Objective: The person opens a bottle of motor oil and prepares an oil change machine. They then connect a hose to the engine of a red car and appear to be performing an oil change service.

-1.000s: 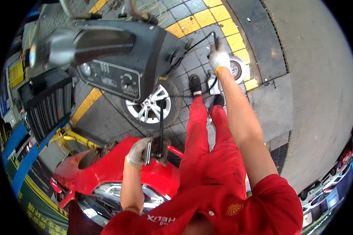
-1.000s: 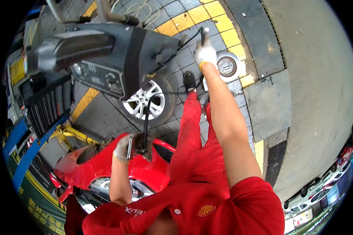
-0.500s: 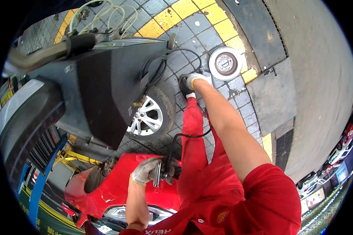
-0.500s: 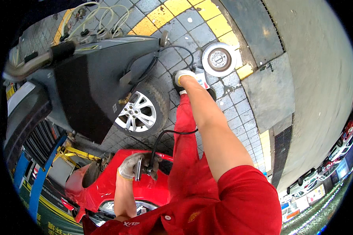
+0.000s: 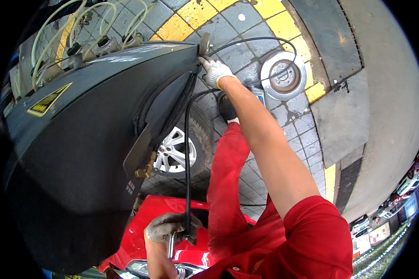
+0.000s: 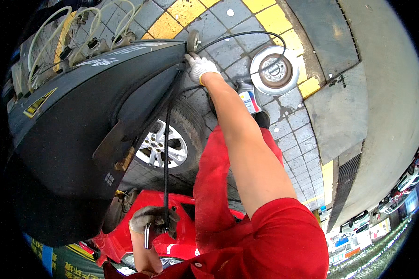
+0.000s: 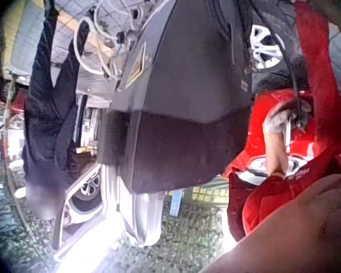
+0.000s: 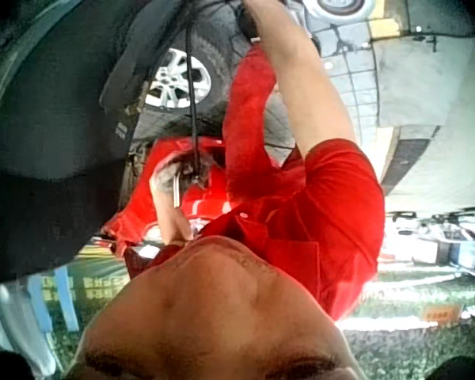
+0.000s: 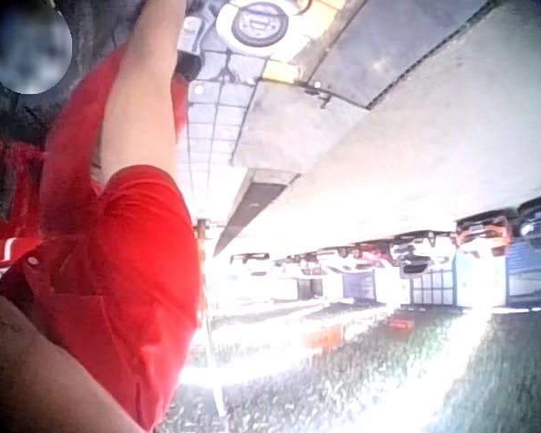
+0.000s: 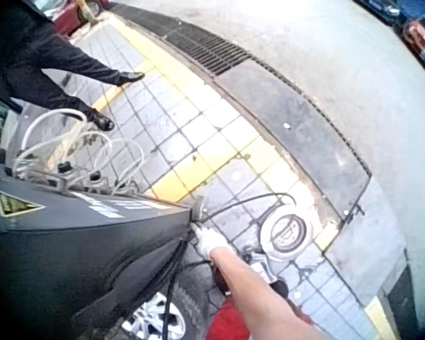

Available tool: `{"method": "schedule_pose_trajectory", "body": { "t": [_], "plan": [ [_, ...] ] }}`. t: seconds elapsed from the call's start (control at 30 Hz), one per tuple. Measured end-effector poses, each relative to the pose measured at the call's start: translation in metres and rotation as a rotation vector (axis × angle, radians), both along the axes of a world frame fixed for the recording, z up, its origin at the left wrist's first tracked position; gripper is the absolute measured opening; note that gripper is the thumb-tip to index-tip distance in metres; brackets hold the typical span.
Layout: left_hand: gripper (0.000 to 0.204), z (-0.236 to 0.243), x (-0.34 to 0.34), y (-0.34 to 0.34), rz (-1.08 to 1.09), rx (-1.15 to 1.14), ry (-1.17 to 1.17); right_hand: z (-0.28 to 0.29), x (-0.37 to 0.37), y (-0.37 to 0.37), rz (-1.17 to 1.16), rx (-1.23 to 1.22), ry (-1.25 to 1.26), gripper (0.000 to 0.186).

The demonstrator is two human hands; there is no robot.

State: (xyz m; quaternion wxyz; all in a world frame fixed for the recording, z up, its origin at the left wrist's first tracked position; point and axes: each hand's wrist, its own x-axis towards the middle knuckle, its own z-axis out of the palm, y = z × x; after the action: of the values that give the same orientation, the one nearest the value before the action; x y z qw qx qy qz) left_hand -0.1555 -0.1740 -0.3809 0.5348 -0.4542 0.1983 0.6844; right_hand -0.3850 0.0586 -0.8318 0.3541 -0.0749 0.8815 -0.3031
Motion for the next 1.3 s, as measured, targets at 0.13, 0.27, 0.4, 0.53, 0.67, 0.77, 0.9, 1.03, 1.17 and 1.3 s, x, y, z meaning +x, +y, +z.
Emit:
{"method": "schedule_pose_trajectory", "body": {
  "t": [0.13,0.27,0.4,0.53,0.67,0.77,0.9,1.03,1.17,1.3],
  "plan": [
    [0.061,-0.009,-0.013,0.008,-0.136,-0.126,-0.053,-0.022,-0.002,-0.018,0.06,0.008,-0.182,0.073],
    [0.061,-0.006,-0.004,0.006,-0.139,-0.264,-0.097,-0.047,-0.002,-0.031,-0.132,-0.024,-0.444,0.074],
    [0.062,-0.003,-0.001,-0.002,-0.104,-0.227,-0.103,-0.092,0.037,-0.048,-0.265,-0.071,-0.487,0.063],
    [0.07,0.018,0.025,0.0,0.032,-0.2,-0.072,0.016,0.075,-0.059,-0.108,-0.268,-0.383,0.053],
    [0.084,0.035,0.042,-0.002,0.041,-0.117,0.007,0.186,0.079,-0.025,-0.095,-0.522,-0.295,0.053],
    [0.09,0.049,0.036,0.002,0.037,-0.019,0.056,0.29,0.064,-0.005,-0.09,-0.698,-0.222,0.049],
    [0.091,0.075,0.045,0.002,-0.018,-0.028,0.107,0.374,0.072,-0.01,-0.02,-0.747,-0.206,0.036],
    [0.091,0.096,0.058,0.004,-0.012,-0.006,0.102,0.429,0.054,-0.012,-0.124,-0.805,0.07,0.033],
    [0.09,0.101,0.062,0.008,0.004,0.008,0.126,0.383,0.022,0.015,-0.512,-0.483,0.341,0.043],
    [0.088,0.096,0.056,0.004,0.001,0.052,0.162,0.337,-0.005,0.06,-0.659,-0.11,0.073,0.057]
  ]
}}
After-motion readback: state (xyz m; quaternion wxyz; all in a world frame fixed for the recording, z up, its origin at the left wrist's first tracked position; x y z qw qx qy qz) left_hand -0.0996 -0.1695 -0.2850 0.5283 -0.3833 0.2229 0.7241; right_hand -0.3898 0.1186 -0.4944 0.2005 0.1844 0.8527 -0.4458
